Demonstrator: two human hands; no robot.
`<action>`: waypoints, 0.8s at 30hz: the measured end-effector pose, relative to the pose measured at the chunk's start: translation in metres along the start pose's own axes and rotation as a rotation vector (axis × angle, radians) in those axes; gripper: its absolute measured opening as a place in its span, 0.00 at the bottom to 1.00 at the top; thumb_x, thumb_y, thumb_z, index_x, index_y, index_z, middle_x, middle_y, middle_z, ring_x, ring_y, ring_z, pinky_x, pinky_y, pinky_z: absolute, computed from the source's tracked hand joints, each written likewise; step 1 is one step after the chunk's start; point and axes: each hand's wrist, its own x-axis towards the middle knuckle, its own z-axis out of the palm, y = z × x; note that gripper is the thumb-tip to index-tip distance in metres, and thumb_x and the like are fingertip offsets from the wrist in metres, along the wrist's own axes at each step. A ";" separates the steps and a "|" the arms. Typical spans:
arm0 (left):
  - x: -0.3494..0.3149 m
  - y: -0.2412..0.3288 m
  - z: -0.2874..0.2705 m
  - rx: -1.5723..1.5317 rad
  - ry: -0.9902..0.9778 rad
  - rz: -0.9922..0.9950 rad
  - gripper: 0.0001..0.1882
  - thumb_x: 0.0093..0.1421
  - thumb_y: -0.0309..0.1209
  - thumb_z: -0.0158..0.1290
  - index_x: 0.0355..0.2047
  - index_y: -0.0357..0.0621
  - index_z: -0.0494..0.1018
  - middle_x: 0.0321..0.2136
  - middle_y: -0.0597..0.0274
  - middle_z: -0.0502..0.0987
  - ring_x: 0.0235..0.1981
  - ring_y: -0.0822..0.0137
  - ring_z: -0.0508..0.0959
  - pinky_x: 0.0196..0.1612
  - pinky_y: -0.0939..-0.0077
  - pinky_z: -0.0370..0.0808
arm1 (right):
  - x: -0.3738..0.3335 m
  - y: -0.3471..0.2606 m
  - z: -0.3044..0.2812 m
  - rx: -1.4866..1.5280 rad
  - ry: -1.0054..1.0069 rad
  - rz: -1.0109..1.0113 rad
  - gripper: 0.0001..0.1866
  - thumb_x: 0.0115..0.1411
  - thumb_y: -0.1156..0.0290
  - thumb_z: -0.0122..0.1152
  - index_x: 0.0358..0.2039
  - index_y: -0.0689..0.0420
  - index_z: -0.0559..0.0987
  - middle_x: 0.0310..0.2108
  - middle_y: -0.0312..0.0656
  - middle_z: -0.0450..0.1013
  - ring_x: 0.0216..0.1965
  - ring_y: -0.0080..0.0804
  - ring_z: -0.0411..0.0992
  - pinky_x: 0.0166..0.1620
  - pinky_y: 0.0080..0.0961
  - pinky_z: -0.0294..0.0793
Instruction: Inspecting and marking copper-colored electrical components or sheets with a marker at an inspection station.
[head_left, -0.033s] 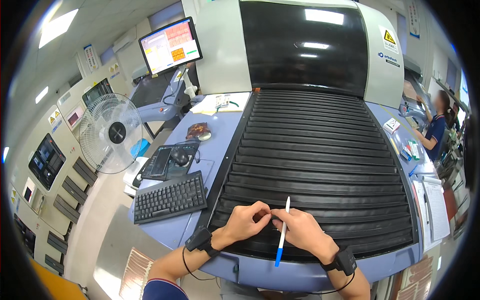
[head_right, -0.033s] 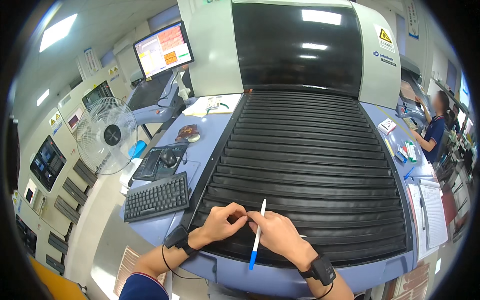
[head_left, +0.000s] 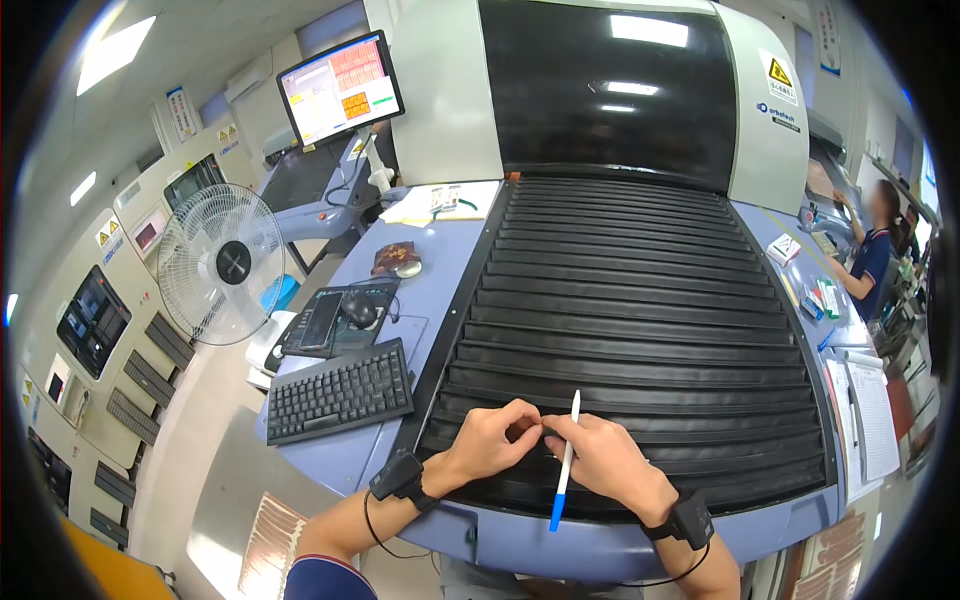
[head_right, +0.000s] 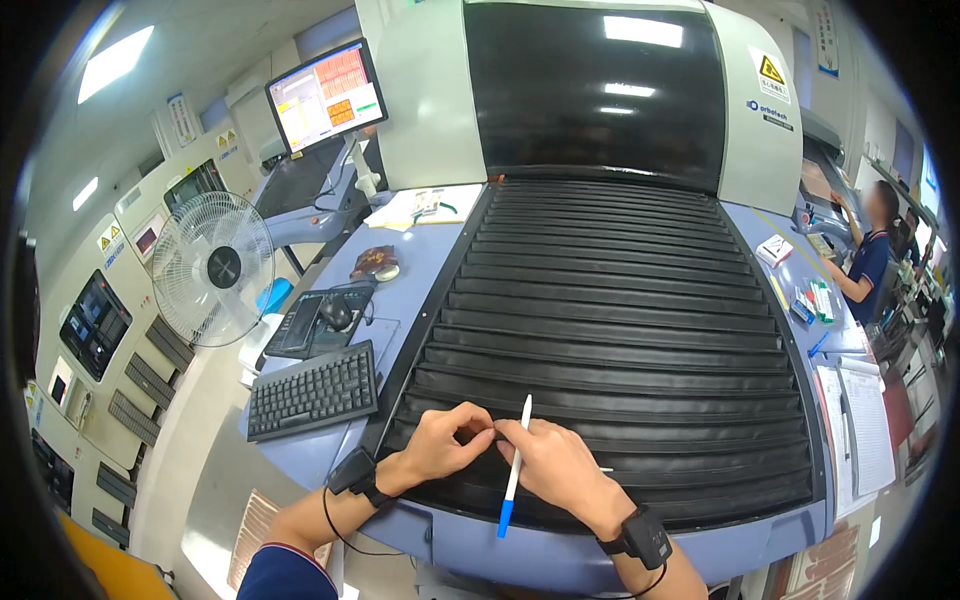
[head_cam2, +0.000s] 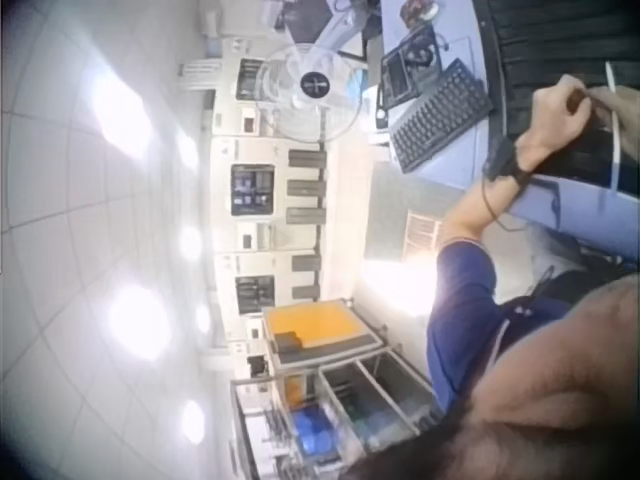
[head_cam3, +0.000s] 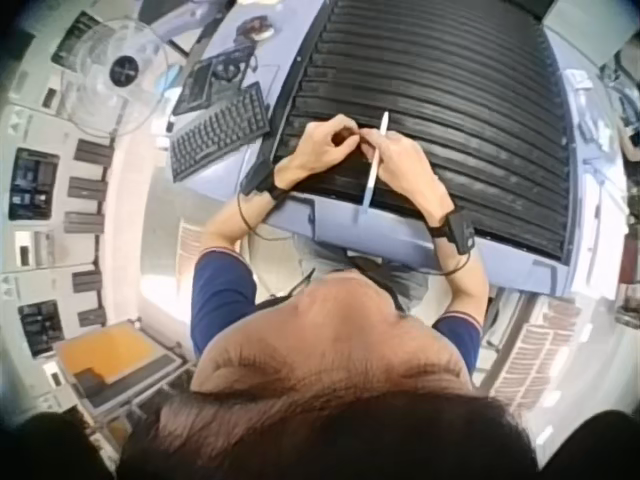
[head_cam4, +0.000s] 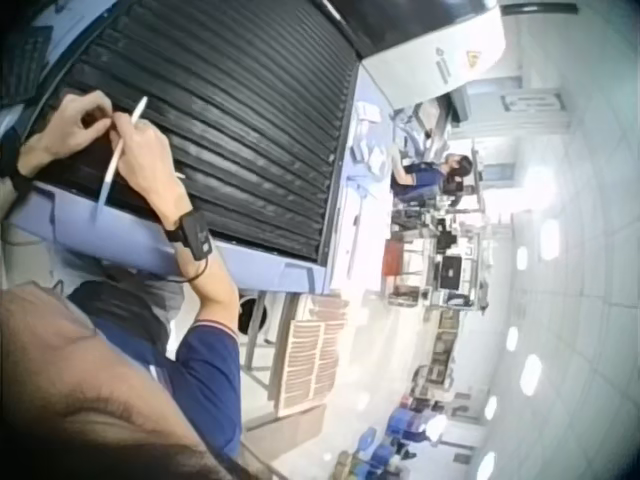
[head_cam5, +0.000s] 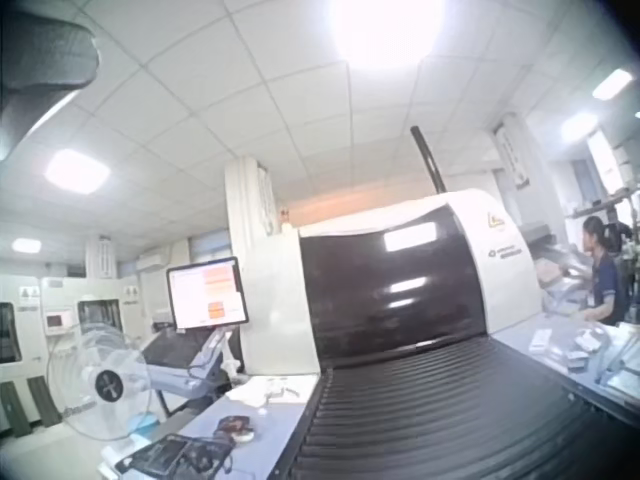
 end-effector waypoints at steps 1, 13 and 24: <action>0.000 0.000 -0.001 -0.001 -0.003 -0.005 0.07 0.59 0.23 0.62 0.36 0.36 0.75 0.26 0.57 0.83 0.26 0.70 0.84 0.29 0.79 0.80 | 0.001 -0.001 0.000 0.004 -0.002 0.004 0.12 0.62 0.69 0.63 0.45 0.58 0.77 0.27 0.51 0.78 0.32 0.51 0.78 0.33 0.44 0.78; -0.001 -0.002 0.003 0.015 0.003 0.024 0.07 0.58 0.22 0.62 0.34 0.37 0.74 0.23 0.58 0.82 0.24 0.69 0.84 0.29 0.79 0.79 | -0.001 0.003 -0.001 0.019 -0.020 -0.002 0.11 0.63 0.69 0.62 0.44 0.59 0.77 0.27 0.51 0.77 0.33 0.52 0.78 0.34 0.44 0.78; -0.001 0.000 -0.002 0.004 -0.026 -0.012 0.07 0.58 0.23 0.62 0.34 0.37 0.75 0.25 0.58 0.83 0.25 0.69 0.84 0.30 0.78 0.80 | 0.001 0.003 0.003 -0.011 -0.048 0.011 0.11 0.64 0.68 0.60 0.44 0.58 0.77 0.28 0.52 0.77 0.32 0.53 0.78 0.34 0.46 0.78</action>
